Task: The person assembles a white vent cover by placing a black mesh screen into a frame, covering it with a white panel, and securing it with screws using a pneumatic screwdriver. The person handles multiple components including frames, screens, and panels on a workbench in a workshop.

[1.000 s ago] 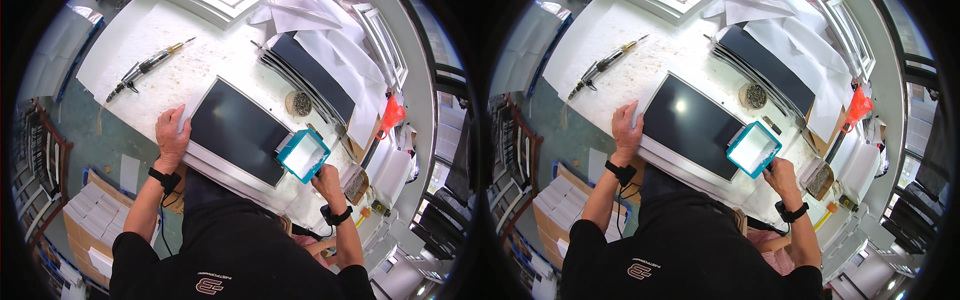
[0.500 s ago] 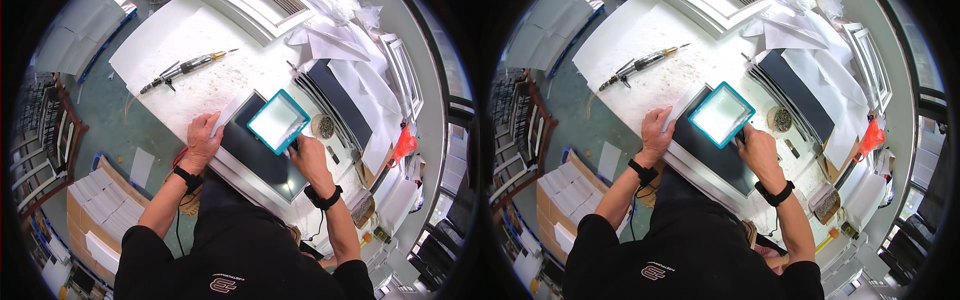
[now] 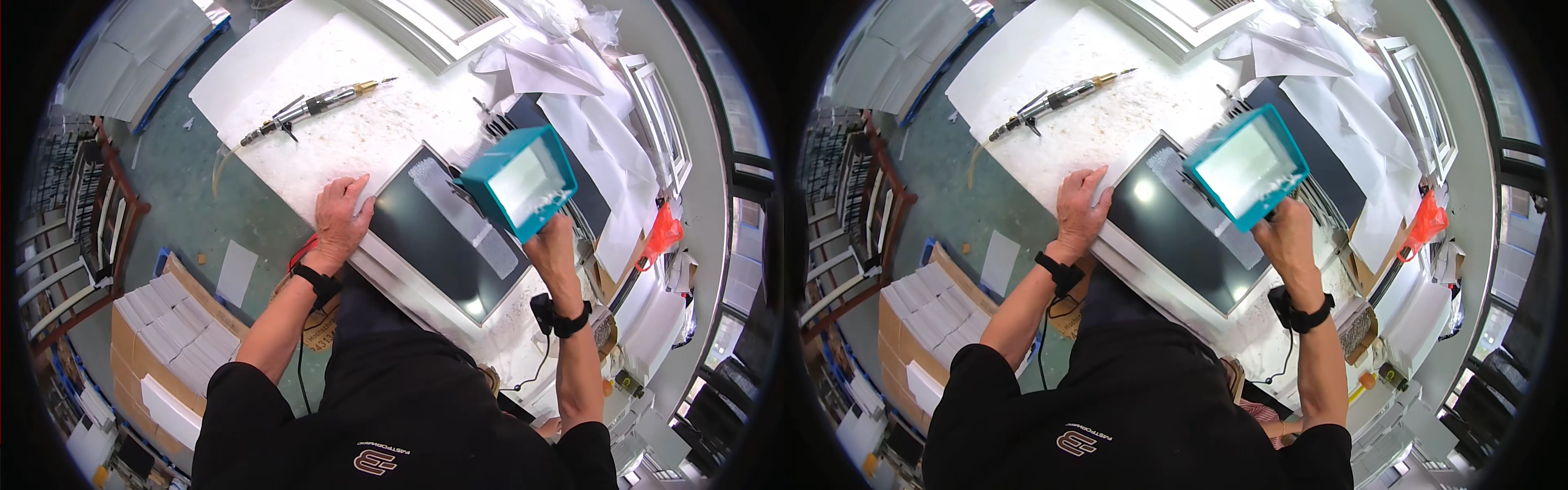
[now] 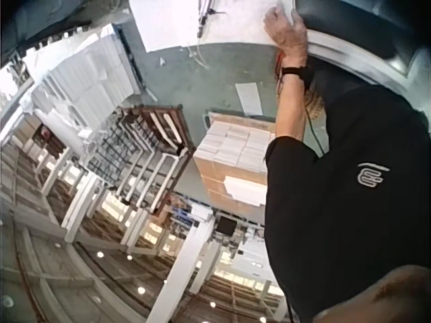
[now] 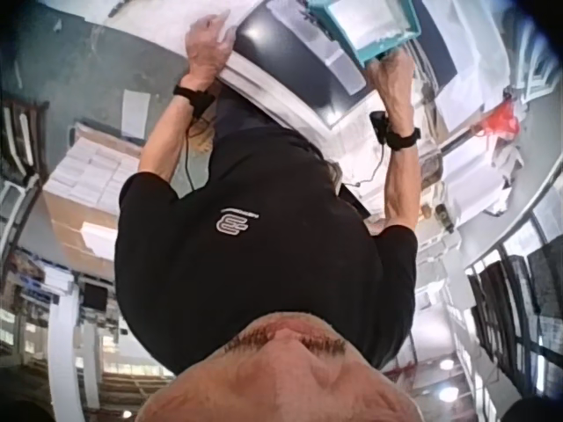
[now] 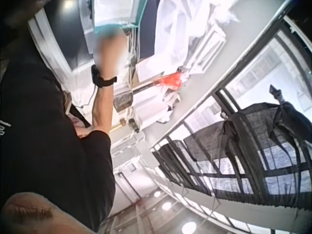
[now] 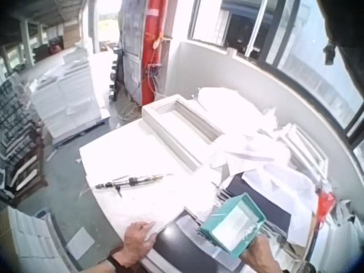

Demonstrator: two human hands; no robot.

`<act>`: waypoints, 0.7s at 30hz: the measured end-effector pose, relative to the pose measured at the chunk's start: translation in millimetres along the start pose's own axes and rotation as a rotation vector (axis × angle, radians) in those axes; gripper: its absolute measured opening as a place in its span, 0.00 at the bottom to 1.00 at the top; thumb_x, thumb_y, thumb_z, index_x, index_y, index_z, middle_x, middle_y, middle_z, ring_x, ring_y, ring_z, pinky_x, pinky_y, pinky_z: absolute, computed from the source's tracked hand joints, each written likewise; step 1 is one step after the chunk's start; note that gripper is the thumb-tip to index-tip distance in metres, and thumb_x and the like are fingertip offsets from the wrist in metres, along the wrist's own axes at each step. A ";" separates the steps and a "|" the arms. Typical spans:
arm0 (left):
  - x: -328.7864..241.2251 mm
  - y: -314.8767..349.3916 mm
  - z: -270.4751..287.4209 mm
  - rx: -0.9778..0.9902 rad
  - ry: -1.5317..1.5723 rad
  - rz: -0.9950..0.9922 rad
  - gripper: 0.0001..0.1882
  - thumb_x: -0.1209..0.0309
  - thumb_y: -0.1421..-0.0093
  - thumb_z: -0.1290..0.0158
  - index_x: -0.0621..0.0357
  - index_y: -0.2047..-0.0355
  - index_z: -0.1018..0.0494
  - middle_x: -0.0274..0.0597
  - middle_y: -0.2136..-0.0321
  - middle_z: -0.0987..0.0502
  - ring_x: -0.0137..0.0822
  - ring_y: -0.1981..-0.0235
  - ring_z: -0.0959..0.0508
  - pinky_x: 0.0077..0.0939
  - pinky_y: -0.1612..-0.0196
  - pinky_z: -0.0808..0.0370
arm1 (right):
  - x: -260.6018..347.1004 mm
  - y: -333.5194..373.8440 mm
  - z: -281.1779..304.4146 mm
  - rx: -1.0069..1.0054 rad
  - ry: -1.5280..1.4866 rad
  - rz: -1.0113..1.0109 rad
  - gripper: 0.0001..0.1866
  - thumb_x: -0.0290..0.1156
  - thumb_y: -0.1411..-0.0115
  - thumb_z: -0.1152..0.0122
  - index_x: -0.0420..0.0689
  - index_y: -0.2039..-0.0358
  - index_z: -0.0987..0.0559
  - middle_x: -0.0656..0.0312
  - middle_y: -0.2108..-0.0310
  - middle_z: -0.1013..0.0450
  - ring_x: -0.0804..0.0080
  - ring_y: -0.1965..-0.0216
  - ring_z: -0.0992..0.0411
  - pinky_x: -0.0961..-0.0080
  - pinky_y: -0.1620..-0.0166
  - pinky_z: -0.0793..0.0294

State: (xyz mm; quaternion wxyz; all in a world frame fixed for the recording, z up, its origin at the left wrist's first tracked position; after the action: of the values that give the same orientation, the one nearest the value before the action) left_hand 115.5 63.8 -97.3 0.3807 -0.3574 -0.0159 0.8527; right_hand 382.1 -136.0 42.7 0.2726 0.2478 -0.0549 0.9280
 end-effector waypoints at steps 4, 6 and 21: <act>3.2 2.6 -3.5 -0.017 -0.024 -0.024 0.24 0.68 0.42 0.37 0.52 0.44 0.24 0.43 0.56 0.25 0.46 0.54 0.26 0.42 0.52 0.29 | -53.2 87.1 30.2 0.059 0.005 -0.120 0.07 0.28 0.47 0.33 0.37 0.70 0.19 0.43 0.77 0.24 0.44 0.75 0.23 0.61 0.69 0.25; 1.2 4.4 -5.6 0.007 -0.033 -0.005 0.23 0.68 0.41 0.38 0.51 0.44 0.24 0.42 0.55 0.25 0.45 0.54 0.26 0.41 0.51 0.30 | -73.7 133.2 38.6 0.123 0.063 -0.179 0.07 0.27 0.49 0.33 0.37 0.72 0.19 0.43 0.77 0.24 0.42 0.73 0.23 0.58 0.68 0.24; 1.8 5.1 -6.2 0.008 -0.024 0.002 0.22 0.66 0.39 0.38 0.50 0.44 0.23 0.42 0.55 0.25 0.44 0.53 0.26 0.40 0.49 0.31 | -72.0 239.1 12.5 0.380 0.259 -0.252 0.10 0.29 0.53 0.30 0.39 0.76 0.24 0.46 0.79 0.26 0.41 0.74 0.25 0.53 0.68 0.24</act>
State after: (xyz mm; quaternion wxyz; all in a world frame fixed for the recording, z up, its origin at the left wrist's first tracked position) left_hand 115.3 59.9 -104.5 0.3810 -0.3457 -0.0164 0.8573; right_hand 312.5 -375.6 26.2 0.3392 0.1788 0.1872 0.9044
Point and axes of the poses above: each hand's wrist, its own y-axis away from the middle knuckle, its own z-axis out of the back of the hand, x = y × z, the point moved 5 cm from there along -y, towards the middle knuckle
